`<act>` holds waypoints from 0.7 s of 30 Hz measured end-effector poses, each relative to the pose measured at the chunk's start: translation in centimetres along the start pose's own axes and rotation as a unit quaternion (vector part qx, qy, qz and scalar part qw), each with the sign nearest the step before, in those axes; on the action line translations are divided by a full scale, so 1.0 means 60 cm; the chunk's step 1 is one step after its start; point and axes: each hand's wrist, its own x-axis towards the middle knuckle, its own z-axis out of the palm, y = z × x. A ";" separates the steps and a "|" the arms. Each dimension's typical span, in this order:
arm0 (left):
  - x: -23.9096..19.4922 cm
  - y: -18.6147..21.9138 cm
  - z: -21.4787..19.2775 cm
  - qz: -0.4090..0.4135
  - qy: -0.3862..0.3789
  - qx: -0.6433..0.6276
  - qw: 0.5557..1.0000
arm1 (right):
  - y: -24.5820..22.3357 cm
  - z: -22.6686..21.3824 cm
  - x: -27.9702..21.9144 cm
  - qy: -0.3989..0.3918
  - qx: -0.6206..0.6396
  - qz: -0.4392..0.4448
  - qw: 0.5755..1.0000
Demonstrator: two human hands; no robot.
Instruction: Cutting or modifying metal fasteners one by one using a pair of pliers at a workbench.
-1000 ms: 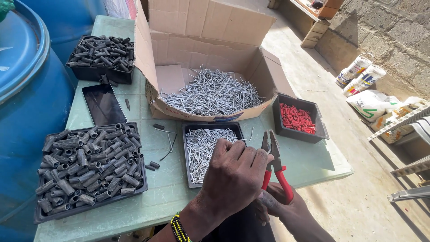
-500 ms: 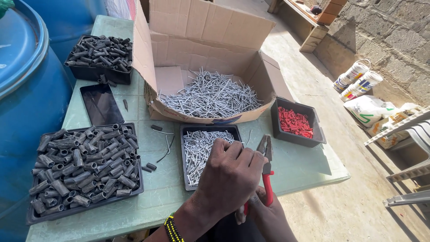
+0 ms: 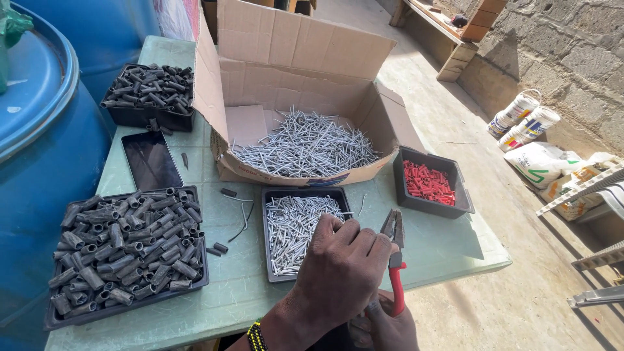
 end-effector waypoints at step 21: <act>0.004 -0.044 -0.007 -0.074 -0.037 -0.045 0.996 | -0.153 0.048 -0.010 -0.112 -0.220 0.076 0.966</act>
